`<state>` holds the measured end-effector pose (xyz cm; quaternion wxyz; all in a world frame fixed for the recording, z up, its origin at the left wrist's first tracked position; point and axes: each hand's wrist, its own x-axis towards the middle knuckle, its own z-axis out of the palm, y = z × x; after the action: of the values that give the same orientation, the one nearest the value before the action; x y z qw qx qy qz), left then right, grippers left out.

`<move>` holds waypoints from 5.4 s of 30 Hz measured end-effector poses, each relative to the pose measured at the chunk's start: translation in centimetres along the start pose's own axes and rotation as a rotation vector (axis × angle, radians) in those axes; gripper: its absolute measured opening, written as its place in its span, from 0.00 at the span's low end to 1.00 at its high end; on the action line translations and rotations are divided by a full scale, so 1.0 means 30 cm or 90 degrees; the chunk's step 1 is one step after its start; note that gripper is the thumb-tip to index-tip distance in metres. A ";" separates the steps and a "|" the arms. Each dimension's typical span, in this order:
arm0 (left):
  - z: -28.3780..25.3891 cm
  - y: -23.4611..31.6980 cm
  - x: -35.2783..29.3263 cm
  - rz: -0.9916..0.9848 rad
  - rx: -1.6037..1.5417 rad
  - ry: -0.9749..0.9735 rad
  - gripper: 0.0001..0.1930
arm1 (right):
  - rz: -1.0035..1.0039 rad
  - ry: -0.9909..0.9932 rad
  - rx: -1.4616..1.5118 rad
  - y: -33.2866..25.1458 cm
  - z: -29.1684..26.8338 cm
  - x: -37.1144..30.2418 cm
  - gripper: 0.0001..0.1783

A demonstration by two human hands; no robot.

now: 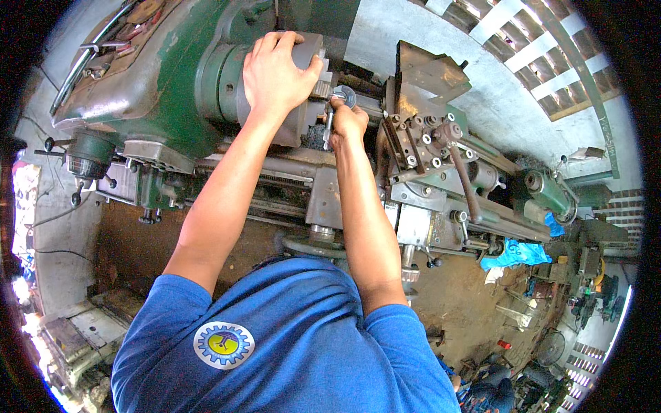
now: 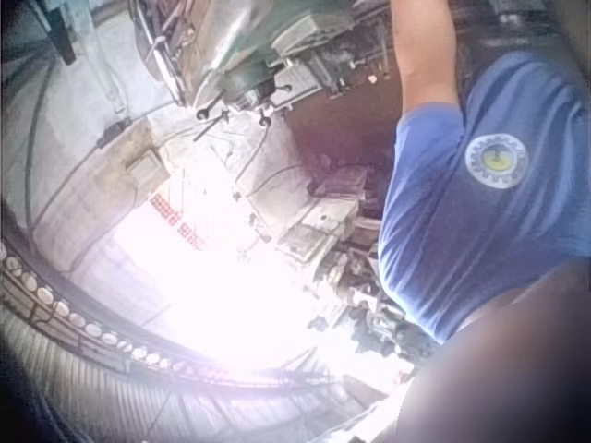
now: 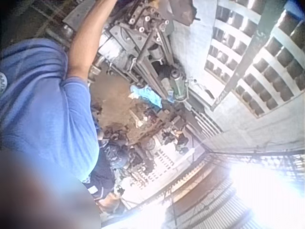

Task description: The person operates a metal lathe, using a wrench to tighten a chuck and a file to smooth a rotating metal workpiece. They repeatedly measure the workpiece with a caliper and adjust the machine controls.

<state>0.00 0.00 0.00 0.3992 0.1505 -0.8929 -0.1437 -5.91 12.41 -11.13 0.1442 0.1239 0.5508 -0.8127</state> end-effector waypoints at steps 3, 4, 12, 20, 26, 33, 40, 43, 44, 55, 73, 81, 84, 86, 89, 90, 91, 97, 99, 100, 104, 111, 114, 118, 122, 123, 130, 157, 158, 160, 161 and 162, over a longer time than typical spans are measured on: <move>-0.003 -0.013 -0.019 0.018 0.001 0.011 0.20 | 0.025 0.025 0.022 0.034 0.000 -0.017 0.08; -0.001 -0.014 -0.027 0.021 0.000 0.014 0.20 | 0.021 0.019 0.044 0.047 -0.005 -0.022 0.07; 0.009 -0.010 -0.028 0.032 -0.022 0.036 0.19 | -0.096 -0.012 0.058 0.115 -0.018 0.000 0.04; 0.018 -0.018 -0.062 0.057 -0.030 0.097 0.17 | -0.217 0.048 -0.032 0.146 -0.017 -0.016 0.05; 0.036 -0.028 -0.065 0.066 -0.075 0.142 0.17 | -0.143 0.090 0.007 0.106 0.019 -0.008 0.05; 0.036 -0.022 -0.069 0.055 -0.070 0.131 0.18 | -0.105 0.053 0.023 0.092 0.007 -0.002 0.06; 0.034 -0.023 -0.073 0.058 -0.067 0.130 0.17 | -0.130 0.028 0.036 0.118 -0.015 0.011 0.04; 0.036 -0.024 -0.074 0.057 -0.068 0.129 0.17 | -0.107 -0.011 0.093 0.126 -0.023 0.022 0.04; 0.036 -0.023 -0.073 0.056 -0.068 0.130 0.17 | -0.109 -0.017 0.105 0.128 -0.025 0.026 0.03; 0.025 -0.020 -0.066 0.033 -0.085 0.122 0.17 | -0.179 -0.075 0.086 0.152 -0.061 0.033 0.04; 0.023 -0.034 0.025 0.024 -0.104 0.001 0.20 | -0.282 0.037 -0.030 0.155 -0.025 -0.005 0.08; 0.022 0.001 0.134 -0.092 -0.037 -0.148 0.21 | -0.332 0.129 -0.159 0.202 -0.007 0.022 0.09; 0.024 0.010 0.172 -0.124 -0.028 -0.204 0.22 | -0.322 0.091 -0.123 0.209 -0.014 0.031 0.08; 0.028 0.011 0.192 -0.135 -0.016 -0.224 0.22 | -0.345 0.060 -0.103 0.204 -0.021 0.030 0.08; 0.040 0.008 0.215 -0.132 -0.017 -0.236 0.22 | -0.357 0.061 -0.140 0.189 -0.026 0.022 0.07; 0.045 0.007 0.221 -0.132 -0.019 -0.243 0.22 | -0.356 0.075 -0.166 0.183 -0.026 0.016 0.07; 0.051 0.006 0.229 -0.136 -0.017 -0.256 0.22 | -0.353 0.064 -0.154 0.177 -0.024 0.011 0.07; 0.067 0.005 0.250 -0.157 0.016 -0.267 0.24 | -0.293 0.053 -0.090 0.158 0.008 -0.027 0.09; 0.065 0.004 0.248 -0.151 0.009 -0.273 0.25 | -0.308 0.057 -0.072 0.158 0.018 -0.038 0.10; 0.064 0.003 0.247 -0.141 -0.001 -0.283 0.26 | -0.322 0.051 -0.065 0.158 0.022 -0.042 0.10; 0.064 0.003 0.246 -0.141 0.023 -0.276 0.27 | -0.348 0.055 -0.096 0.159 0.024 -0.051 0.13; 0.059 0.006 0.248 -0.142 0.007 -0.279 0.25 | -0.370 0.075 -0.196 0.178 0.014 -0.029 0.14; 0.036 0.018 0.244 -0.154 -0.010 -0.266 0.21 | -0.377 0.047 -0.110 0.187 0.008 -0.016 0.12; -0.005 0.044 0.247 -0.178 -0.060 -0.261 0.18 | -0.305 0.001 -0.030 0.186 -0.012 -0.001 0.11; -0.025 0.057 0.247 -0.188 -0.048 -0.262 0.17 | -0.272 -0.013 -0.021 0.181 -0.029 0.008 0.10; -0.022 0.056 0.250 -0.189 -0.053 -0.265 0.17 | -0.247 0.002 -0.027 0.181 -0.028 0.010 0.10; 0.029 0.019 0.278 -0.179 -0.094 -0.296 0.17 | -0.247 -0.016 -0.039 0.162 -0.030 0.007 0.08; -0.004 -0.005 0.080 -0.110 -0.065 -0.135 0.27 | -0.191 0.058 0.030 0.170 -0.008 0.007 0.08; -0.008 0.001 0.100 -0.141 -0.066 -0.185 0.27 | -0.212 0.043 0.031 0.171 -0.007 0.009 0.08; -0.015 0.011 0.135 -0.169 -0.059 -0.238 0.26 | -0.212 0.065 0.020 0.173 -0.007 0.010 0.08; -0.017 0.015 0.151 -0.168 -0.051 -0.241 0.26 | -0.226 0.052 0.024 0.174 -0.006 0.009 0.07; -0.017 0.018 0.166 -0.167 -0.039 -0.247 0.26 | -0.228 0.047 0.025 0.174 -0.007 0.006 0.06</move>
<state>-2.85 -1.48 3.87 0.2028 0.2228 -0.9208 -0.2476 -4.15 10.74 -15.75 -0.0255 0.0562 0.5529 -0.8310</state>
